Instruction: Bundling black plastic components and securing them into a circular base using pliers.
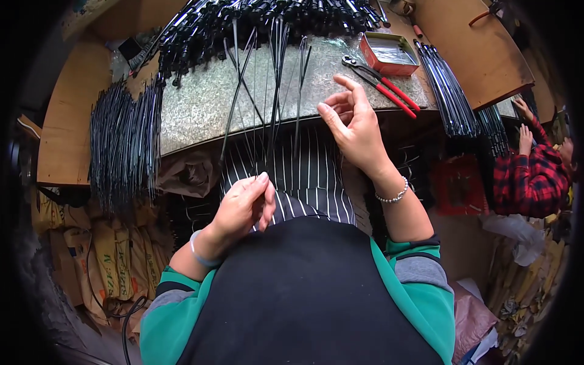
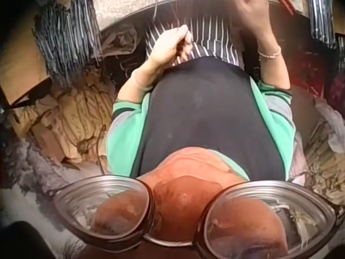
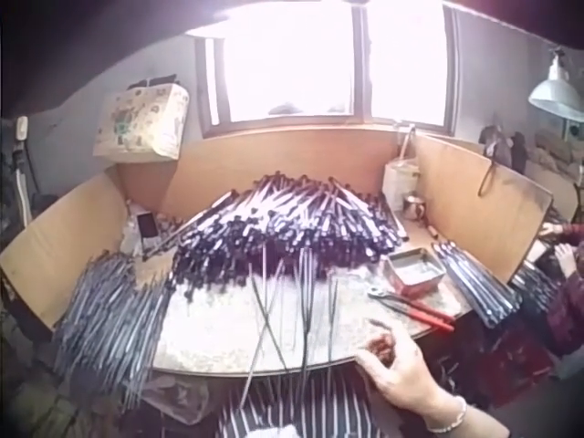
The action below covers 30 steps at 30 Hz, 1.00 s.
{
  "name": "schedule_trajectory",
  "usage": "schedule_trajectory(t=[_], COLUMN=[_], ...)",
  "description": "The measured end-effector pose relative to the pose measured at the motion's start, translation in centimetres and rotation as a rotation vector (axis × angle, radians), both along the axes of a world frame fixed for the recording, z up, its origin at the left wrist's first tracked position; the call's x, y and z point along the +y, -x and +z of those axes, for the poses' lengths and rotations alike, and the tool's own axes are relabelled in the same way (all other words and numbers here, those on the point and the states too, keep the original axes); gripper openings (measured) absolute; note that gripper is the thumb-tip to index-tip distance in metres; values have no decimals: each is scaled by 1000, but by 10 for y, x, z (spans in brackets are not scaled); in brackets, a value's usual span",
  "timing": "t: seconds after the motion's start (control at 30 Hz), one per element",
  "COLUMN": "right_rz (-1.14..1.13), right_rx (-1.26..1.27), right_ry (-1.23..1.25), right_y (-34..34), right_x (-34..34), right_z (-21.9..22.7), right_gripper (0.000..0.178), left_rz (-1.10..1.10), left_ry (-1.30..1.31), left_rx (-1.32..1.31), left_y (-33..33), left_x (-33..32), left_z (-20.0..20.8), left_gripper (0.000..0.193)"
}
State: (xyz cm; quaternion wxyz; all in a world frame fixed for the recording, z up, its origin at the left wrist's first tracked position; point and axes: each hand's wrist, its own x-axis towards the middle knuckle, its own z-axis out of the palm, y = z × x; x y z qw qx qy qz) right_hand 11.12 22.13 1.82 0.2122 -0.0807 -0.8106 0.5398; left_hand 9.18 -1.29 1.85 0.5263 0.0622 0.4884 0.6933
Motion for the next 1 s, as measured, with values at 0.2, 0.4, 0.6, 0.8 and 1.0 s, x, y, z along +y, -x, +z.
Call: schedule_trajectory(t=[0.2,0.4,0.6,0.8,1.0], right_rz=[226,535,270,290,356], right_rx=[-181,-263,-144,-24,33], right_ry=[223,779,579,283,222], right_y=[-24,-37,-53,-59,-47], right_x=[-15,-53,-50,-32,-28], right_z=[8,12,19,33,43], right_gripper=[17,24,23,31,34], left_rz=[-59,-218,-542,502,554], left_ry=[-160,-259,-226,-78,148], left_rx=[240,609,948,1776,1783], left_y=[-22,-27,-10,68,119], left_x=[0,24,33,14,49], left_z=[-1,-32,-10,52,83], left_gripper=[36,30,23,82,99])
